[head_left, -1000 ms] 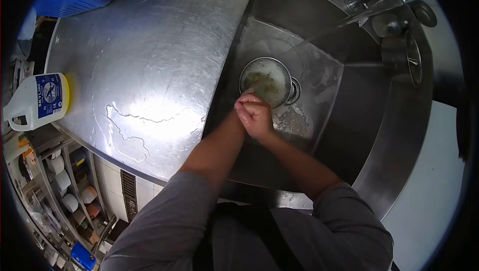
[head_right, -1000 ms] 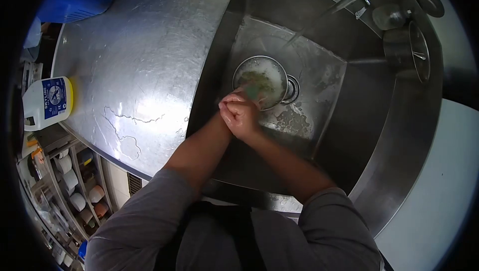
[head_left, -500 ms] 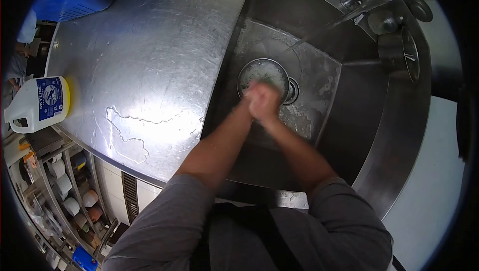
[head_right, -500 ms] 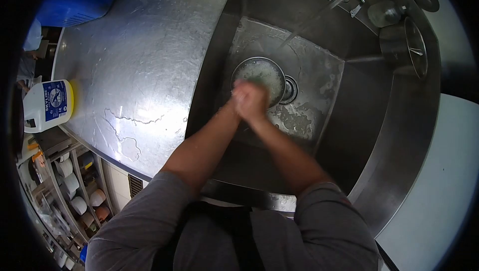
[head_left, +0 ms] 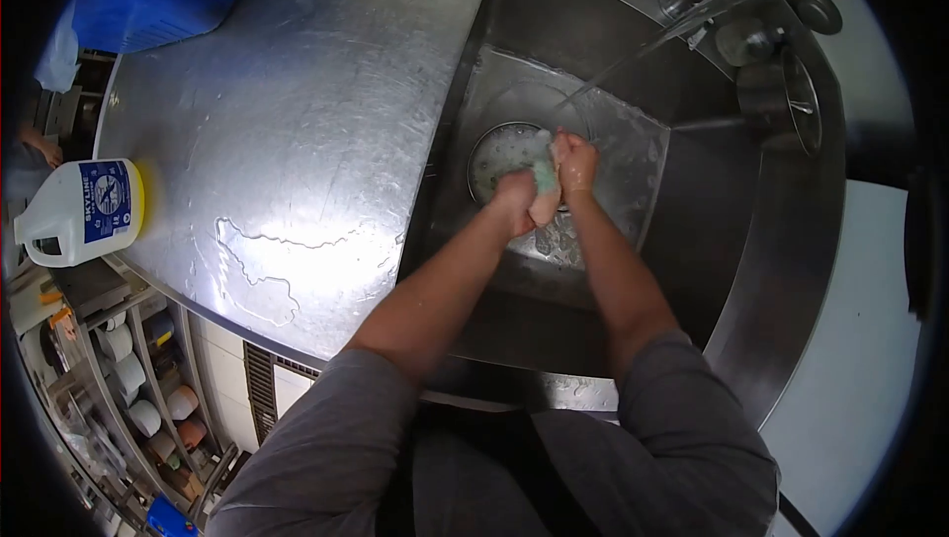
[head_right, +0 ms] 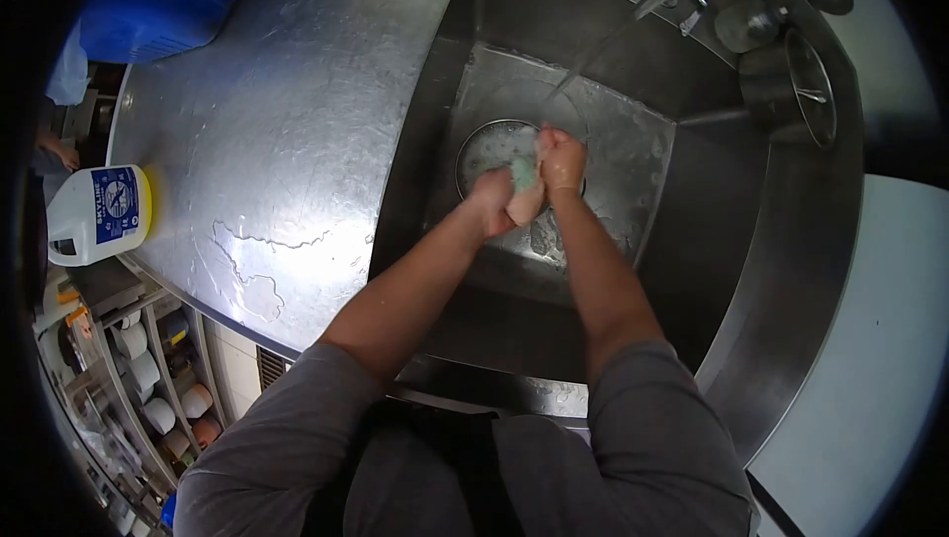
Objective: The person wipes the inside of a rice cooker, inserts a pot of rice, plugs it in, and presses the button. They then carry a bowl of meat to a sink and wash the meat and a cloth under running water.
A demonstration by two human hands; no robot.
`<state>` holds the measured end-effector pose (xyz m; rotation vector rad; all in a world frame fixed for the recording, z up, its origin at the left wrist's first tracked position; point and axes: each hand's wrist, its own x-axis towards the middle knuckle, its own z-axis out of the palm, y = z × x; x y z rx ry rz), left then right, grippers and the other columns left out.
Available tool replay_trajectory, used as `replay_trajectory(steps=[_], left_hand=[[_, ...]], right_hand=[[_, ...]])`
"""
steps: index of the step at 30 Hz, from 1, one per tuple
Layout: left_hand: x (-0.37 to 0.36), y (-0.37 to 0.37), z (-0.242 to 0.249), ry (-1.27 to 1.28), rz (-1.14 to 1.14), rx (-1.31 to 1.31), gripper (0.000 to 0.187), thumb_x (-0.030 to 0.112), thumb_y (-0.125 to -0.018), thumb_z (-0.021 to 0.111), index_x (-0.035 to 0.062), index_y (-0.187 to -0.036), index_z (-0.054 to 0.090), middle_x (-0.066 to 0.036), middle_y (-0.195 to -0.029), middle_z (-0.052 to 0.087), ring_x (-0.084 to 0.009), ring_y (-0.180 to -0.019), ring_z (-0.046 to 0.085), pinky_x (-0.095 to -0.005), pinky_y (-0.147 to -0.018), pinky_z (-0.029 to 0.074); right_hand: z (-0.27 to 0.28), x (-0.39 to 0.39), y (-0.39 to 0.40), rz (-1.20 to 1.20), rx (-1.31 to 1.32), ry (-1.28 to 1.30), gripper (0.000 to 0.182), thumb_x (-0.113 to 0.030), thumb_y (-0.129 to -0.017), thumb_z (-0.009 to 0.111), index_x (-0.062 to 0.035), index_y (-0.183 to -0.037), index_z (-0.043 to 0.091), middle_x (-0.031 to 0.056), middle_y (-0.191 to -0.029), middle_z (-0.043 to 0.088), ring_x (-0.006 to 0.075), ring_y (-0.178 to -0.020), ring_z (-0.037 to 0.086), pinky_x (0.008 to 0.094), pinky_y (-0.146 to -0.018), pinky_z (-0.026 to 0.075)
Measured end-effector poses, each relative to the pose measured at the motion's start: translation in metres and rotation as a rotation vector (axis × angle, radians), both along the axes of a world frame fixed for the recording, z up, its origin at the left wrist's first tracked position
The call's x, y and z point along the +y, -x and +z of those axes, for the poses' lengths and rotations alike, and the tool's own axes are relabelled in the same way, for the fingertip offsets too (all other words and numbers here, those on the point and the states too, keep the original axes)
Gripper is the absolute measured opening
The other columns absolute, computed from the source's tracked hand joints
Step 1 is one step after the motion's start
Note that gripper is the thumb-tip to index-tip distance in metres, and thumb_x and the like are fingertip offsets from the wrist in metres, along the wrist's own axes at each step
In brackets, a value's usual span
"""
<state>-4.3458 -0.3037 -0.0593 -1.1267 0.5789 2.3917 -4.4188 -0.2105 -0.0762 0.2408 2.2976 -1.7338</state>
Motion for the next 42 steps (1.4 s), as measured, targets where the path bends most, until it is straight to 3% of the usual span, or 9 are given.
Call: replay_trajectory(steps=[5,7,10,22,26,29,32,36,42], left_hand=[[-0.026,0.003,-0.026,0.191,-0.073,-0.032,0.036,0.027,-0.093,0.047,0.0012,-0.118,0.05,-0.015,-0.108,0.057,-0.0251,-0.095,0.059,-0.04,-0.079,0.049],[-0.033,0.01,0.001,0.401,0.287,0.162,0.035,0.018,-0.093,0.048,0.0092,-0.127,0.043,-0.014,-0.114,0.054,-0.0247,-0.099,0.058,-0.0377,-0.085,0.049],[-0.033,0.004,-0.001,0.546,0.187,0.329,0.037,0.008,-0.091,0.044,0.0134,-0.128,0.045,-0.012,-0.117,0.052,-0.022,-0.104,0.054,-0.0347,-0.087,0.047],[0.013,-0.033,0.043,0.276,-0.68,0.448,0.039,0.01,-0.088,0.048,0.0078,-0.127,0.048,-0.006,-0.117,0.056,-0.0159,-0.104,0.057,-0.0317,-0.084,0.049],[0.049,-0.063,0.007,1.246,-1.191,1.211,0.06,0.022,-0.087,0.056,0.0067,-0.14,0.032,-0.013,-0.121,0.053,-0.022,-0.127,0.04,-0.0342,-0.1,0.039],[0.057,-0.052,0.094,1.049,-0.522,0.84,0.042,0.01,-0.083,0.06,-0.0014,-0.122,0.049,-0.016,-0.121,0.053,-0.0222,-0.125,0.042,-0.0312,-0.089,0.047],[0.041,-0.023,0.123,0.728,-0.784,0.909,0.029,0.004,-0.086,0.054,-0.0031,-0.114,0.054,-0.012,-0.114,0.058,-0.0179,-0.112,0.052,-0.0287,-0.078,0.05],[0.014,-0.016,0.173,0.459,-0.421,0.657,0.029,0.006,-0.086,0.047,-0.0014,-0.113,0.053,-0.01,-0.109,0.06,-0.0166,-0.102,0.056,-0.0317,-0.083,0.047],[0.009,-0.017,0.174,0.113,-0.03,0.359,0.036,0.014,-0.089,0.043,0.0019,-0.123,0.045,-0.013,-0.114,0.053,-0.0243,-0.1,0.055,-0.046,-0.095,0.042]], right_hand=[[-0.016,0.03,-0.009,0.378,-0.099,-0.155,0.037,-0.039,-0.091,0.057,-0.0035,-0.086,0.065,0.006,-0.082,0.064,0.0139,-0.071,0.055,0.0312,-0.063,0.045],[0.027,0.028,-0.003,0.714,-0.481,-0.17,0.032,-0.033,-0.088,0.062,-0.0014,-0.09,0.063,0.0066,-0.097,0.06,0.013,-0.085,0.055,0.0288,-0.072,0.046],[0.045,0.038,-0.002,0.821,-0.075,-0.265,0.024,-0.021,-0.084,0.068,0.0001,-0.092,0.062,0.0062,-0.1,0.059,0.014,-0.093,0.055,0.0275,-0.078,0.046],[0.114,0.099,-0.019,-0.14,-0.104,0.683,0.014,-0.014,-0.088,0.06,-0.0036,-0.098,0.059,0.0045,-0.094,0.062,0.0142,-0.086,0.06,0.027,-0.075,0.046],[0.138,0.127,-0.036,-0.008,-0.045,0.402,0.018,-0.02,-0.09,0.059,-0.0041,-0.099,0.059,0.0036,-0.092,0.063,0.0136,-0.083,0.058,0.0266,-0.073,0.045],[0.162,0.122,-0.05,0.238,0.067,0.082,0.024,-0.024,-0.09,0.059,-0.0022,-0.1,0.059,0.0044,-0.091,0.063,0.0133,-0.082,0.058,0.0273,-0.073,0.045],[0.209,0.12,-0.061,0.405,0.168,-0.131,0.029,-0.026,-0.087,0.063,0.0001,-0.098,0.06,0.0045,-0.087,0.062,0.0119,-0.08,0.056,0.0277,-0.07,0.044],[0.236,0.159,-0.054,0.666,0.03,-0.504,0.032,-0.026,-0.08,0.072,0.0023,-0.093,0.063,0.0049,-0.084,0.062,0.0114,-0.076,0.054,0.0285,-0.068,0.044],[0.184,0.162,-0.048,0.068,0.06,0.198,0.016,-0.013,-0.082,0.067,0.0026,-0.082,0.066,0.0059,-0.093,0.065,0.0122,-0.085,0.057,0.0271,-0.073,0.044]])
